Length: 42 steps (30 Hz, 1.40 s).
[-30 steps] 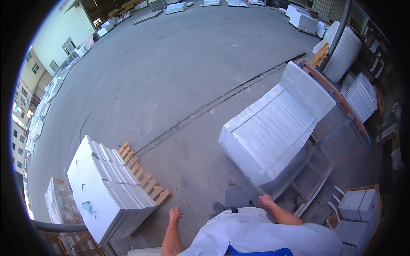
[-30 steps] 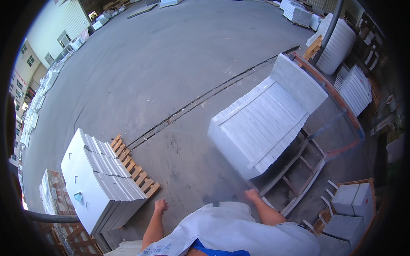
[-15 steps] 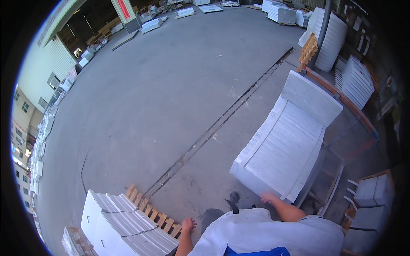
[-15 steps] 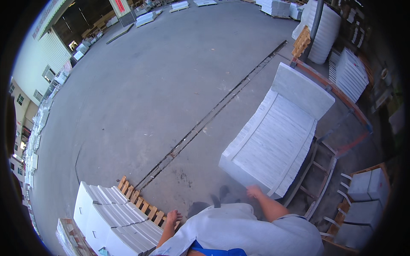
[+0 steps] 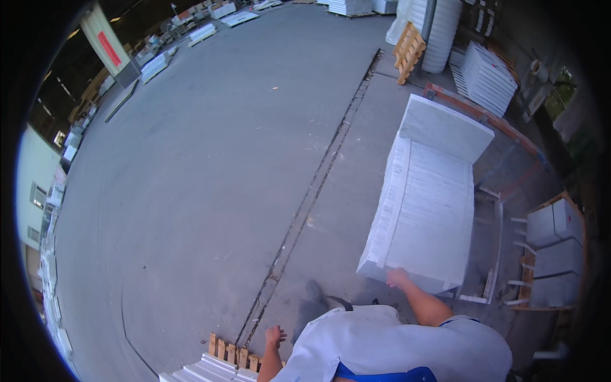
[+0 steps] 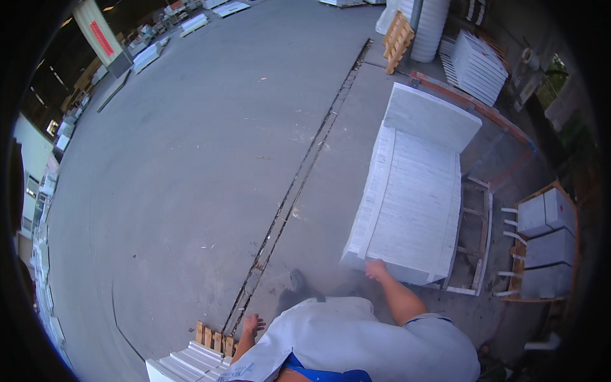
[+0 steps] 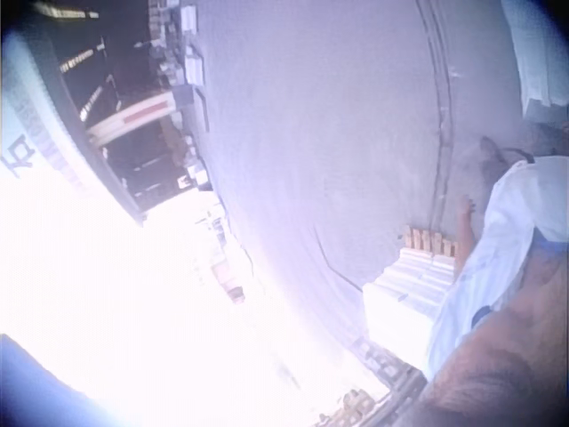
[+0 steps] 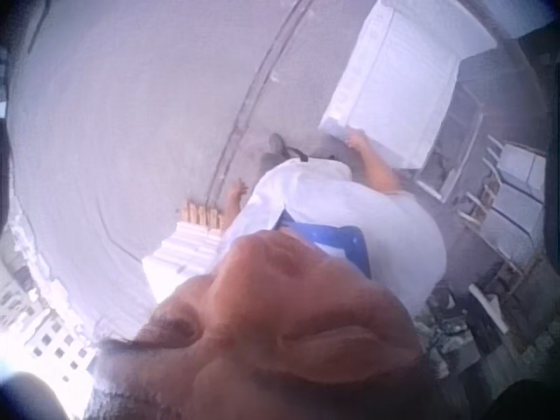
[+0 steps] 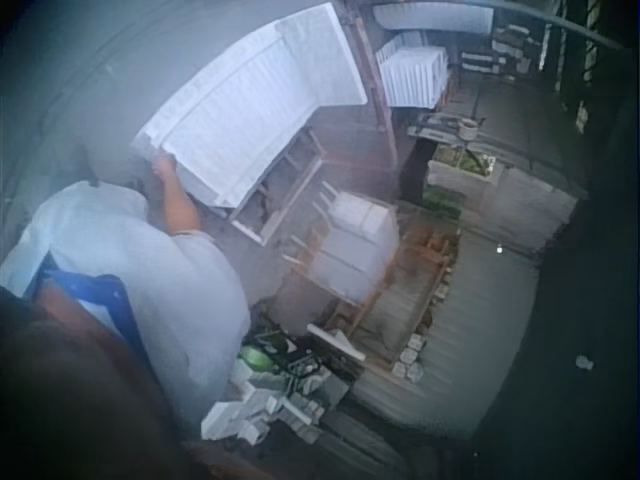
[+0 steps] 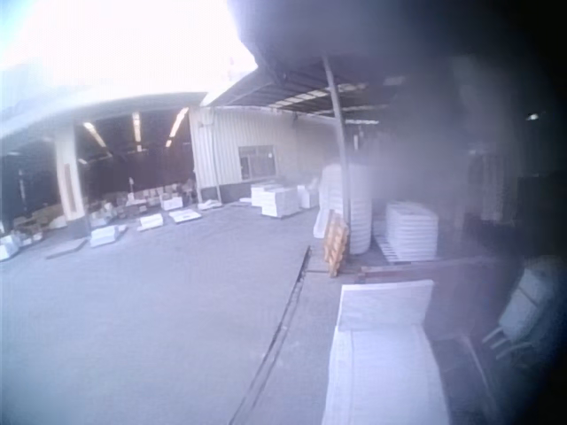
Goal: The person repeatedly picks up white rectangular panels from a metal rack and places them onto a wooden rack. The person walks between the two racks, handling one panel at a time and stacking them neatly.
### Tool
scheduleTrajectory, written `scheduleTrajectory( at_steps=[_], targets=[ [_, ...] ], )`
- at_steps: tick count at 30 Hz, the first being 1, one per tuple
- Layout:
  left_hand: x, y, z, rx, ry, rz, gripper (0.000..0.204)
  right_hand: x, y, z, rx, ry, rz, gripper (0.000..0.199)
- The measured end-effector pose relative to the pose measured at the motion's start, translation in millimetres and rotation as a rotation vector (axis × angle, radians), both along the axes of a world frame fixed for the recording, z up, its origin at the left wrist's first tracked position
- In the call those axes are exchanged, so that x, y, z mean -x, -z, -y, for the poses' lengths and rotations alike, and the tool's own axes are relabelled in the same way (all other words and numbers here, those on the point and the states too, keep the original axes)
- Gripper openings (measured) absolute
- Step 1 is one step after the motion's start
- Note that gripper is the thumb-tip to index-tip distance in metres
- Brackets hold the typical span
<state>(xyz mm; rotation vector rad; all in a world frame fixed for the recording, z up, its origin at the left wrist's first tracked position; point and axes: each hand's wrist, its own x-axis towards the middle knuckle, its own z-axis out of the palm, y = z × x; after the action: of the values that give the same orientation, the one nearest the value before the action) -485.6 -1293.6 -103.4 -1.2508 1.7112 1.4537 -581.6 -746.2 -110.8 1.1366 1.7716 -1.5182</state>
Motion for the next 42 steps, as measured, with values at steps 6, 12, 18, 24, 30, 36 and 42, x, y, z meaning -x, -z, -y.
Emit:
scheduleTrajectory(
  at_steps=[6,12,18,24,30,36,42],
  targets=[
    [177.3,-15.4,74.8,-0.048,0.189,-0.036,0.045,-60.6,32.9,57.7,-0.179,-0.44,-0.024,0.034],
    [310.3,-26.2,25.8,-0.123,0.332,-0.143,0.049,-74.9,57.3,87.7,-0.511,-0.772,0.039,0.024],
    [397.0,-27.8,-45.7,-0.191,0.53,-0.165,0.045,-17.2,56.7,86.2,-0.046,0.361,0.082,0.022],
    [458.2,-19.2,-54.4,-0.089,0.565,-0.036,0.04,78.8,54.4,42.2,0.01,0.226,-0.171,0.017],
    [519.6,-9.6,-61.9,-0.038,0.563,0.033,0.042,183.5,53.1,-36.0,0.917,0.695,-0.36,0.015],
    [623.4,4.6,-122.3,-0.044,0.772,0.094,0.043,262.9,25.2,-81.3,0.388,0.836,-0.322,0.016],
    [779.2,19.9,-235.9,-0.114,1.049,0.035,0.044,272.9,33.2,-60.1,0.212,1.015,-0.25,0.013]
  ],
)
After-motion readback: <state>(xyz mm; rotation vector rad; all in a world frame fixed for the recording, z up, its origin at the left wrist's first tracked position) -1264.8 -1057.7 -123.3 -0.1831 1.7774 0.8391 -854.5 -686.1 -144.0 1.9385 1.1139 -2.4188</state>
